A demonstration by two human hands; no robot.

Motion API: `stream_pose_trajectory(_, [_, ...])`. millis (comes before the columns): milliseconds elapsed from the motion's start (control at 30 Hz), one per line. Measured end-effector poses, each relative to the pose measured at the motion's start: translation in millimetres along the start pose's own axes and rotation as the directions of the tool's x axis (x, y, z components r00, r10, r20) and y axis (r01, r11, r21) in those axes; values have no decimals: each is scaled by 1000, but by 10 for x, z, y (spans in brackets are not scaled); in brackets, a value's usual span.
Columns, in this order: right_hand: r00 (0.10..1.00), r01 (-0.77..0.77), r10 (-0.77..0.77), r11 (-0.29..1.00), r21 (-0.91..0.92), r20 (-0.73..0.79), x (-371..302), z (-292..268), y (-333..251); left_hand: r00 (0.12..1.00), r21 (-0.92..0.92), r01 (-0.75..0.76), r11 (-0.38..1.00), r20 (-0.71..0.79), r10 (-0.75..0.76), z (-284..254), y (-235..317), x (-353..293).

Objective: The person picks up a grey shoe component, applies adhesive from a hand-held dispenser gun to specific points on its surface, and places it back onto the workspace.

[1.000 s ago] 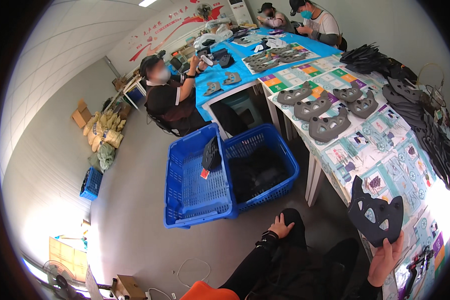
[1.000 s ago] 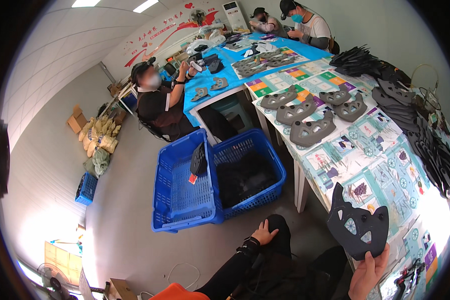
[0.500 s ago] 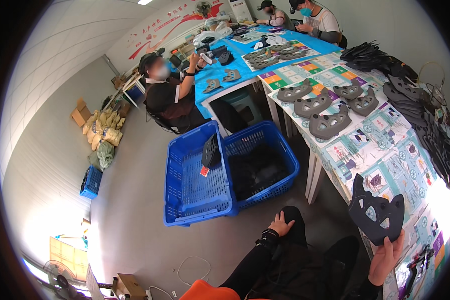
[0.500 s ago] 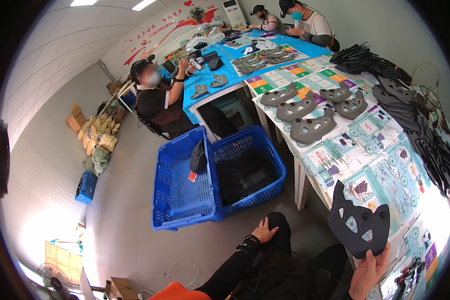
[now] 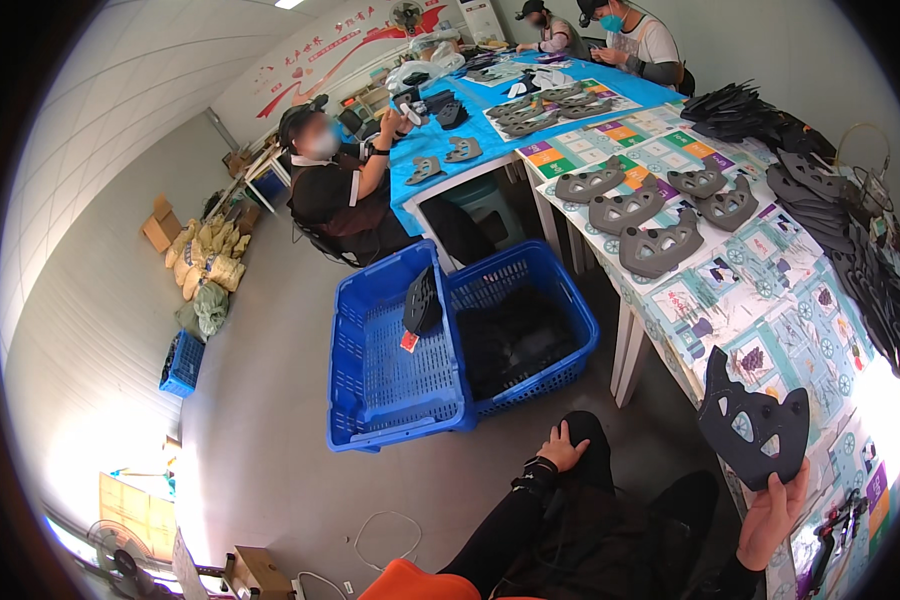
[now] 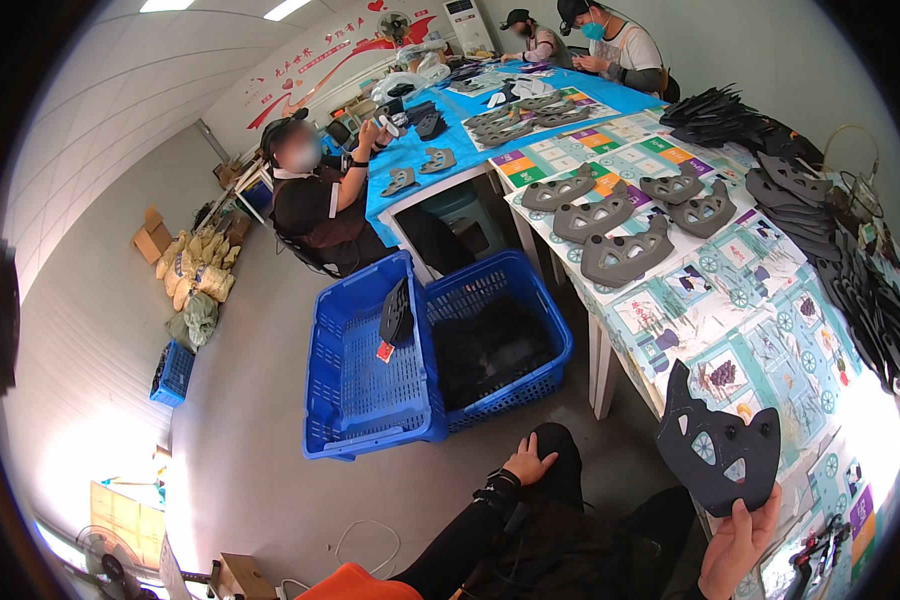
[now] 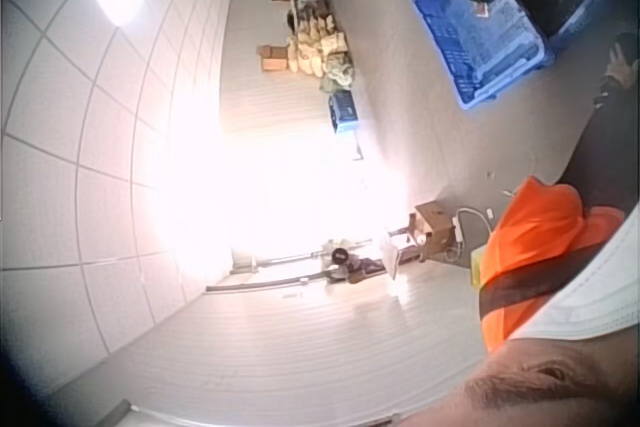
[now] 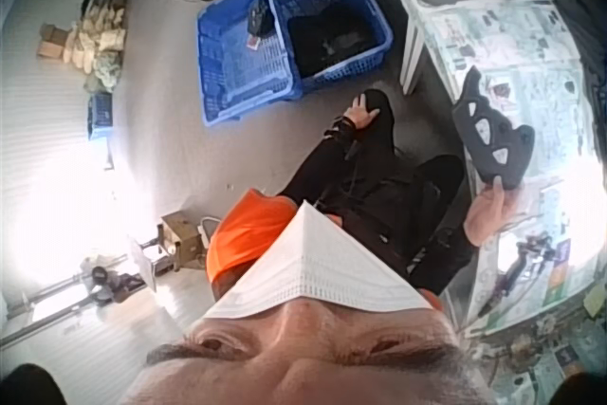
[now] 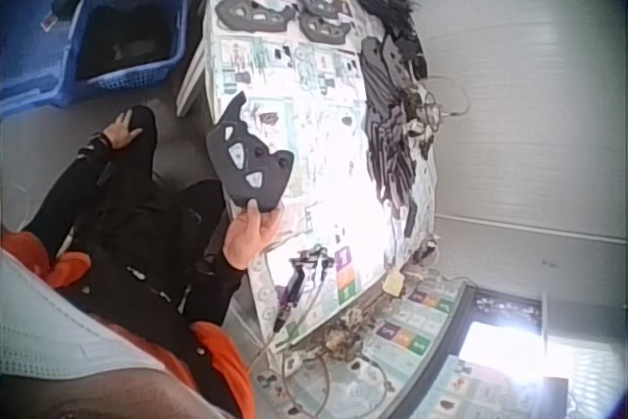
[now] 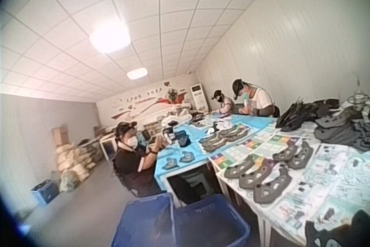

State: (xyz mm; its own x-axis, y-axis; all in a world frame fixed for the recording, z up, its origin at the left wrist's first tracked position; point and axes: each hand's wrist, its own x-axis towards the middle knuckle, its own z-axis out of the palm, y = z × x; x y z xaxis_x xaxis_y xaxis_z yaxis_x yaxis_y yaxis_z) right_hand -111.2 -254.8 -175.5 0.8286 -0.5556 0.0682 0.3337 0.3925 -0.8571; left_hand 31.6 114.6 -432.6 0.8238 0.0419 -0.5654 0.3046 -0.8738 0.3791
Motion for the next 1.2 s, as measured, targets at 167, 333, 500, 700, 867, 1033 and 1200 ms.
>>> stream_pose_trajectory(167, [1000, -9, 10, 1000, -13, 21, 16, 52, -33, 1000, -5, 6, 1000, 7, -6, -18, 4, -10])
stream_pose_trajectory(333, [999, -24, 24, 1000, -15, 28, 29, -15, -12, 1000, 6, 23, 1000, 13, -23, -17, 15, -19])
stream_pose_trajectory(500, [1000, -7, 7, 1000, -22, 4, 16, 22, -16, 999, 8, 28, 1000, 15, -29, -23, 24, -25])
stream_pose_trajectory(700, [1000, -11, 11, 1000, -21, 10, 20, 28, -24, 999, 7, 29, 1000, 14, -29, -31, 28, -40])
stream_pose_trajectory(867, [1000, -15, 15, 1000, -18, 2, 19, 14, -21, 1000, 5, 26, 1000, 17, -26, -34, 47, -48])
stream_pose_trajectory(1033, [1000, -14, 15, 999, -36, 24, 40, 5, -4, 1000, 5, 27, 1000, 13, -27, -34, 28, -23])
stream_pose_trajectory(1200, [1000, -4, 4, 1000, -23, -1, 51, 33, -2, 1000, -2, 15, 1000, 10, -15, -24, 34, 26])
